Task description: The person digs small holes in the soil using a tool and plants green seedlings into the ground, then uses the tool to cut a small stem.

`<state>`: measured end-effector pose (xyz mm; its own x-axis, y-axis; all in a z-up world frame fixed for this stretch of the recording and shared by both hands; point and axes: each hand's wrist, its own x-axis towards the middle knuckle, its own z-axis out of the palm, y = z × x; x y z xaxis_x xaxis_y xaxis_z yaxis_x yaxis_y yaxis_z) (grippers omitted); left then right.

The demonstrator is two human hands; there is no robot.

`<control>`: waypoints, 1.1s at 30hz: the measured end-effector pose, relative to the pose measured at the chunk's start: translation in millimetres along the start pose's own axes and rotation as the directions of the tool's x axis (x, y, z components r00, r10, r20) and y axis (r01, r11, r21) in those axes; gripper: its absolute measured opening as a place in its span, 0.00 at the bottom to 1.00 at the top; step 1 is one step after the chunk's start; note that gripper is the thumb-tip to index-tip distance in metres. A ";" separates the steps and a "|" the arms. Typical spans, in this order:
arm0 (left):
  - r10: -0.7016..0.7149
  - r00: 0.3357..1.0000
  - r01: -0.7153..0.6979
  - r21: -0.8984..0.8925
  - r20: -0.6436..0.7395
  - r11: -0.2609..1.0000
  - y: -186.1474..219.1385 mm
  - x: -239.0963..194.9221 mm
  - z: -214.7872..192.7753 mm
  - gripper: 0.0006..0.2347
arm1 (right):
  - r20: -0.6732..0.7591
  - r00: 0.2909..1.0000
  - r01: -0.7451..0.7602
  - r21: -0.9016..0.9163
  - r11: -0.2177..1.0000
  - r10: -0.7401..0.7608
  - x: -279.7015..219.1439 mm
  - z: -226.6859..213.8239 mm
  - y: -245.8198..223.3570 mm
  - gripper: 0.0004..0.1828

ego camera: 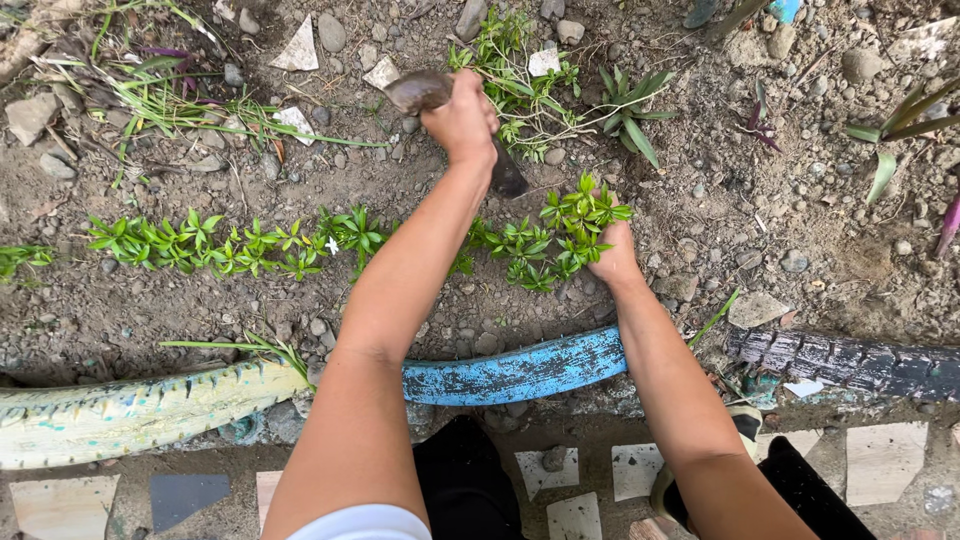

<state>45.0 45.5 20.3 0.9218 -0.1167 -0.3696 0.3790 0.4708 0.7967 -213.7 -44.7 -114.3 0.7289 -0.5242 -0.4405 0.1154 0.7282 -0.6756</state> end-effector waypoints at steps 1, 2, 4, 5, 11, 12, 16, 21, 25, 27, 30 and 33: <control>-0.028 1.000 0.028 -0.008 0.008 1.000 -3.1 -5.6 3.2 0.08 | 0.049 0.997 0.076 -0.199 0.977 -0.067 -0.6 -1.8 0.7 0.18; -0.059 0.998 0.059 -0.015 0.008 0.998 -4.6 -9.8 2.8 0.07 | 0.108 0.987 0.149 -0.387 0.910 -0.115 -3.8 -3.7 3.1 0.21; -0.046 0.998 0.047 -0.025 0.047 0.999 -2.6 -4.3 3.6 0.08 | 0.207 0.955 0.296 -0.572 0.765 -0.214 -7.9 -6.5 3.1 0.26; -0.029 0.996 0.032 -0.038 0.090 0.999 -2.3 0.5 4.2 0.08 | 0.329 0.901 0.434 -0.706 0.560 -0.284 -9.5 -7.4 1.5 0.30; -0.105 0.994 0.106 0.046 -0.018 0.993 -20.9 -24.8 -10.1 0.07 | 0.307 0.904 0.374 -0.905 0.204 -0.299 -18.4 3.5 -10.1 0.14; -0.101 0.995 0.101 0.036 -0.012 0.994 -22.6 -24.4 -3.6 0.07 | 0.314 0.899 0.382 -0.904 0.195 -0.304 -18.4 6.5 -11.9 0.14; -0.098 0.993 0.102 -0.065 0.062 0.993 -20.9 -7.4 16.5 0.08 | 0.198 0.948 0.289 -0.866 0.408 -0.251 -15.7 10.2 -8.1 0.20; 0.071 0.987 -0.041 -0.197 0.146 0.979 -14.9 -0.2 24.0 0.04 | 0.226 0.941 0.282 -0.935 0.215 -0.253 -25.2 18.4 -18.0 0.26; -0.073 0.980 0.079 -0.023 0.185 0.997 -33.3 -33.8 22.9 0.06 | 0.192 0.944 0.284 -0.886 0.366 -0.269 -24.7 26.9 -23.7 0.27; -0.086 0.973 0.099 -0.049 0.214 0.994 -24.6 -34.4 22.9 0.06 | 0.201 0.936 0.303 -0.879 0.369 -0.289 -29.6 25.3 -22.9 0.25; 0.000 0.964 0.016 -0.059 0.265 0.998 14.9 -18.3 21.9 0.09 | 0.227 0.930 0.339 -0.836 0.431 -0.290 -29.0 29.2 -24.7 0.26; 0.160 0.802 -0.335 0.212 0.576 0.918 47.3 -17.9 9.3 0.09 | 0.174 0.957 0.254 -0.891 0.377 -0.234 -31.6 28.5 -25.0 0.21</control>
<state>47.2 61.8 69.1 0.8465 -0.5217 0.1066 0.0560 0.2864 0.9565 -220.4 -33.8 -66.6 0.7877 -0.5948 -0.1605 -0.3724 -0.2522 -0.8932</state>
